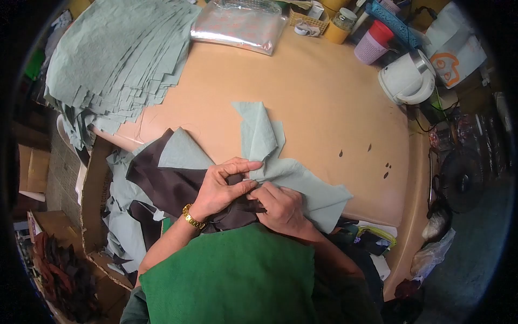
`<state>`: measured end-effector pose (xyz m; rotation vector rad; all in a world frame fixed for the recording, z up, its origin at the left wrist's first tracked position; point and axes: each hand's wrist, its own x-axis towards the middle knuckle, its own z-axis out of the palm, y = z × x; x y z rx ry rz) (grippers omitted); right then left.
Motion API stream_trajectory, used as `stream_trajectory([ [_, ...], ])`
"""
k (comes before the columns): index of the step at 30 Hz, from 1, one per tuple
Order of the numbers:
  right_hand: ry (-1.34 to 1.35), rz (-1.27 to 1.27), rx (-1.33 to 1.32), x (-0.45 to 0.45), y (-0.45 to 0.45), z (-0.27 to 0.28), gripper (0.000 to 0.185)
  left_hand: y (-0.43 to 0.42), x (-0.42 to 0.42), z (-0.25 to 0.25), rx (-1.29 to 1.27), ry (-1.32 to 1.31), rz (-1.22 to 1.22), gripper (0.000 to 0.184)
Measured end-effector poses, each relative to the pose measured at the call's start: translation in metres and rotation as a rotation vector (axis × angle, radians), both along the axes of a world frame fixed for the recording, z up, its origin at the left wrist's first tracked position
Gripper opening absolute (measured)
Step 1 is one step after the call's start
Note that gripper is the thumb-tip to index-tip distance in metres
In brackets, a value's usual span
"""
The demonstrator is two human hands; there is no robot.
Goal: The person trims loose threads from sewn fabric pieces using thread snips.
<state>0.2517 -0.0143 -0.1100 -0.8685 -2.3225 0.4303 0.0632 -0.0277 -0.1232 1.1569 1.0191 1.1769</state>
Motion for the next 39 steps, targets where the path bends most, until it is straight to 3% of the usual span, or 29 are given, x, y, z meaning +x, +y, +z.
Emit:
stream_trajectory([
  [3,-0.019,0.088,-0.131,0.003,0.007,0.017,0.024,0.0,-0.001,0.001,0.042,0.067,0.002,0.038],
  [6,-0.119,-0.058,-0.086,0.01,0.021,0.035,0.037,0.001,-0.001,-0.002,0.058,0.03,0.002,0.039],
  [12,-0.21,-0.006,0.164,0.018,0.036,0.033,0.028,0.001,-0.002,0.003,0.063,0.07,-0.009,0.039],
  [28,-0.176,0.059,0.215,0.015,0.04,0.031,0.029,0.002,-0.002,0.002,0.046,0.063,-0.036,0.041],
  [39,-0.146,0.221,0.404,0.017,0.056,0.023,0.027,0.003,-0.002,0.001,-0.005,0.074,-0.055,0.039],
])
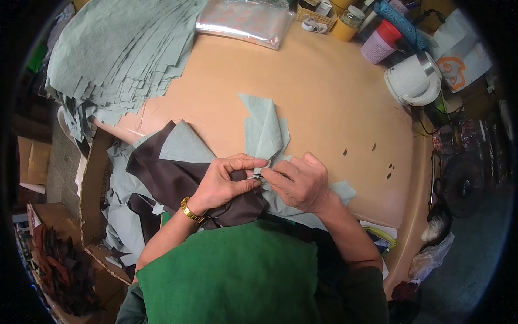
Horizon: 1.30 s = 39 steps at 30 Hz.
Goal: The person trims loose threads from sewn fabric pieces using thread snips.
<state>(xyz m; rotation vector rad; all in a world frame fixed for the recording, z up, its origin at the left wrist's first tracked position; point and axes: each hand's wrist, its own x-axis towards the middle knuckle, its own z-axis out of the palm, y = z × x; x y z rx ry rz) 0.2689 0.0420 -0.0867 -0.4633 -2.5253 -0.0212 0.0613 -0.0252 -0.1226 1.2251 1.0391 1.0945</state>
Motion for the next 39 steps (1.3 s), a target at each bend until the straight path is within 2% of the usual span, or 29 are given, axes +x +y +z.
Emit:
stream_trajectory([
  [6,-0.003,0.004,0.096,0.0,-0.004,-0.003,0.025,0.001,0.0,0.006,-0.046,0.031,0.011,0.038],
  [31,0.015,-0.021,0.143,0.0,-0.01,-0.012,0.029,0.003,-0.002,0.008,-0.068,0.008,-0.029,0.039],
  [37,0.05,-0.028,0.105,0.001,-0.012,-0.018,0.026,0.003,-0.002,0.005,-0.073,-0.014,-0.037,0.039],
  [39,0.055,-0.071,-0.042,0.002,-0.013,-0.017,0.029,0.004,-0.003,0.007,-0.079,0.001,-0.047,0.042],
])
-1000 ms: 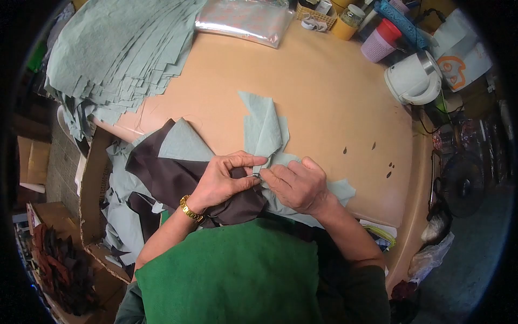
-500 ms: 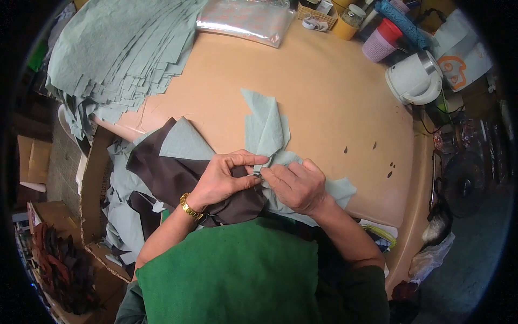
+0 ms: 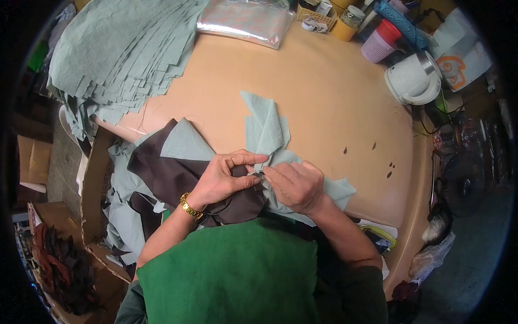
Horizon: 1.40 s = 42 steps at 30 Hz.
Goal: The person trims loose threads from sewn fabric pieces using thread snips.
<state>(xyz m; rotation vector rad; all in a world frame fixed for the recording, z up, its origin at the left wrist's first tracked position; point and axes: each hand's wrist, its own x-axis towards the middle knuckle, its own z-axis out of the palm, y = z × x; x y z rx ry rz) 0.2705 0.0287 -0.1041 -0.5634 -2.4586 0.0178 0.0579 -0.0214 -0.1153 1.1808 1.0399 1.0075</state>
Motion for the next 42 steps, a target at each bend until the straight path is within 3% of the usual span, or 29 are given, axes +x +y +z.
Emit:
stream_trajectory([
  [1,0.006,-0.005,0.005,-0.001,-0.002,0.003,0.029,0.001,-0.003,0.002,0.005,0.006,-0.005,0.042],
  [3,0.288,-0.173,-0.287,-0.008,0.001,0.015,0.031,0.008,-0.015,0.008,0.003,-0.033,0.052,0.045],
  [4,0.3,-0.163,-0.274,-0.009,-0.004,0.023,0.031,0.012,-0.022,0.017,0.008,-0.105,0.083,0.046],
  [6,0.436,-0.332,-0.769,-0.008,-0.024,0.04,0.051,0.018,-0.039,0.048,0.118,-0.054,0.118,0.048],
  [10,0.299,-0.159,-1.011,-0.037,-0.045,0.046,0.073,0.026,-0.046,0.126,0.411,-0.026,0.25,0.045],
  [11,0.312,-0.156,-0.999,-0.051,-0.043,0.034,0.073,0.029,-0.045,0.138,0.386,-0.182,0.246,0.045],
  [13,0.41,-0.148,-0.854,-0.077,-0.033,0.004,0.061,0.028,-0.043,0.172,0.602,-0.068,0.329,0.046],
  [14,0.302,-0.099,-0.889,-0.075,-0.022,-0.03,0.043,0.032,-0.046,0.184,0.724,-0.01,0.357,0.051],
  [15,0.311,-0.096,-0.879,-0.071,-0.017,-0.019,0.043,0.036,-0.052,0.194,0.847,0.049,0.386,0.056],
  [18,0.246,-0.143,-0.992,-0.048,0.01,0.062,0.02,0.023,-0.086,0.228,1.105,0.527,0.605,0.052],
  [20,0.246,-0.145,-0.857,-0.009,0.041,0.118,0.02,0.0,-0.108,0.238,0.927,0.595,0.624,0.052],
  [23,0.013,-0.394,-0.214,0.01,0.062,0.208,0.029,-0.017,-0.116,0.231,0.811,0.642,0.534,0.056],
  [25,0.033,-0.439,0.173,-0.005,0.093,0.233,0.034,-0.027,-0.106,0.221,0.745,0.708,0.548,0.06],
  [27,0.169,-0.368,0.307,-0.036,0.127,0.237,0.044,-0.026,-0.106,0.193,0.762,0.66,0.579,0.064],
  [30,0.194,-0.321,0.281,-0.073,0.152,0.223,0.058,-0.027,-0.104,0.147,0.558,0.717,0.619,0.081],
  [31,0.246,-0.28,0.26,-0.079,0.156,0.215,0.06,-0.03,-0.108,0.132,0.386,0.762,0.6,0.078],
  [33,0.286,-0.3,0.127,-0.074,0.162,0.194,0.059,-0.037,-0.113,0.099,0.486,1.438,0.709,0.072],
  [34,0.372,-0.236,0.199,-0.066,0.18,0.172,0.051,-0.041,-0.115,0.088,0.499,1.388,0.734,0.071],
  [36,0.359,-0.415,-0.069,-0.047,0.178,0.143,0.038,-0.042,-0.104,0.081,0.648,1.218,0.714,0.073],
  [38,0.414,-0.56,-0.273,-0.022,0.194,0.095,0.032,-0.035,-0.075,0.082,0.699,0.959,0.29,0.084],
  [40,0.572,-0.597,-0.375,0.005,0.201,0.045,0.025,-0.031,-0.036,0.057,0.649,0.982,0.028,0.111],
  [42,0.641,-0.717,-0.521,0.04,0.215,-0.013,0.022,-0.016,-0.003,0.029,0.571,1.002,-0.021,0.102],
])
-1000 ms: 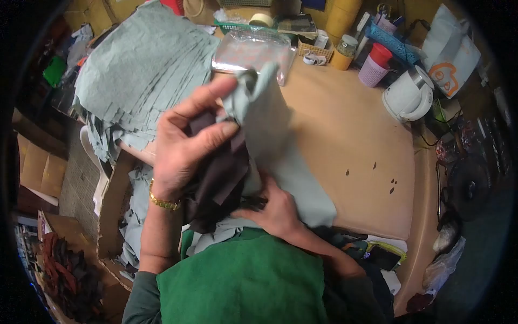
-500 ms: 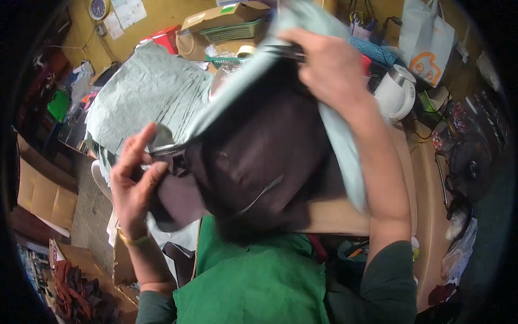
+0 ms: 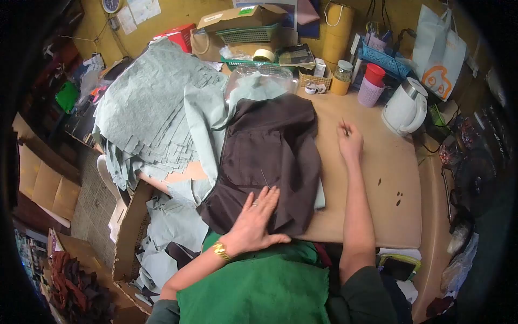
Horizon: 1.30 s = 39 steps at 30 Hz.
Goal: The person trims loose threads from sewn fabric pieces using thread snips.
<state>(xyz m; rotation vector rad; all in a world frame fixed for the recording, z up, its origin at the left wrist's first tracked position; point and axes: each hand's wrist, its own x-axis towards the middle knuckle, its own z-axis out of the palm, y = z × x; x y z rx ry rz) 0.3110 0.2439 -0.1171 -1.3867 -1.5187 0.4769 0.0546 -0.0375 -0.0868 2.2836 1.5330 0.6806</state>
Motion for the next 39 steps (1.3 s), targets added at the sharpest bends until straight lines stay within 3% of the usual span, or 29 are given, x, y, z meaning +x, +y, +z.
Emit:
stream_trajectory([
  [2,0.04,-0.074,-0.058,0.024,-0.001,-0.029,0.02,0.02,0.015,-0.029,-0.009,0.051,0.011,0.094],
  [4,0.085,-0.166,-0.126,0.034,-0.009,-0.03,0.018,0.035,0.022,-0.038,0.119,0.126,-0.067,0.069],
  [5,0.1,-0.154,-0.081,0.039,-0.008,-0.029,0.018,0.039,0.025,-0.042,0.112,0.123,-0.084,0.069],
  [7,0.111,-0.149,-0.034,0.046,-0.004,-0.032,0.018,0.044,0.03,-0.04,0.022,-0.238,-0.06,0.051],
  [8,0.106,-0.144,-0.034,0.046,0.003,-0.042,0.023,0.044,0.03,-0.036,-0.147,-0.63,0.039,0.044],
  [9,0.103,-0.139,-0.037,0.048,0.006,-0.049,0.029,0.046,0.012,-0.063,-0.326,-0.829,0.233,0.043],
  [11,0.084,-0.135,-0.071,0.039,-0.003,-0.033,0.029,0.038,-0.045,-0.07,-0.513,-1.014,0.431,0.045],
  [12,0.009,-0.173,-0.067,0.039,-0.003,-0.033,0.028,0.027,-0.076,-0.035,-0.434,-1.403,0.279,0.048],
  [13,-0.067,-0.209,-0.064,0.039,-0.003,-0.034,0.028,0.022,-0.103,-0.024,-0.263,-1.568,0.326,0.05],
  [14,0.045,-0.214,-0.127,0.038,-0.001,-0.036,0.027,0.017,-0.129,-0.013,-0.075,-1.708,0.35,0.053],
  [15,0.048,-0.213,-0.13,0.033,-0.007,-0.032,0.027,0.002,-0.171,-0.036,-0.096,-1.657,0.316,0.049],
  [16,0.22,-0.178,-0.137,0.026,-0.015,-0.017,0.028,-0.013,-0.213,-0.057,-0.114,-1.605,0.282,0.046],
  [17,0.391,-0.14,-0.141,0.018,-0.021,-0.003,0.03,-0.02,-0.25,-0.086,-0.004,-1.538,0.719,0.043],
  [18,0.376,-0.14,-0.078,0.013,-0.026,0.006,0.025,-0.023,-0.262,-0.102,0.301,-1.264,0.797,0.041],
  [19,0.377,-0.129,-0.077,0.007,-0.026,0.01,0.025,-0.032,-0.24,-0.071,0.499,-1.101,1.005,0.038],
  [21,0.164,0.005,0.37,-0.006,-0.028,0.015,0.018,-0.045,-0.229,-0.041,0.651,-0.966,0.997,0.037],
  [22,0.162,0.017,0.367,-0.021,-0.038,0.027,0.018,-0.05,-0.228,-0.031,0.629,-0.848,1.007,0.032],
  [25,0.176,0.343,0.185,-0.092,-0.068,0.07,0.015,-0.038,-0.233,-0.008,0.246,-0.654,0.83,0.025],
  [28,-0.044,0.596,0.26,-0.151,-0.061,0.076,0.022,0.006,-0.22,-0.019,0.205,-0.159,0.825,0.042],
  [31,-0.15,0.622,0.075,-0.195,-0.025,0.051,0.031,0.033,-0.204,-0.027,0.209,0.209,0.876,0.059],
  [33,-0.156,0.469,-0.041,-0.214,0.004,0.018,0.044,0.043,-0.209,-0.028,-0.072,-0.005,0.883,0.061],
  [35,-0.259,0.451,-0.125,-0.221,0.021,-0.001,0.051,0.047,-0.22,-0.037,-0.119,0.057,0.864,0.066],
  [37,-0.36,0.44,-0.212,-0.226,0.024,0.006,0.059,0.04,-0.218,-0.027,-0.043,0.121,0.84,0.068],
  [39,-0.529,0.597,-0.357,-0.229,0.032,0.013,0.073,0.035,-0.216,-0.016,0.035,0.188,0.814,0.069],
])
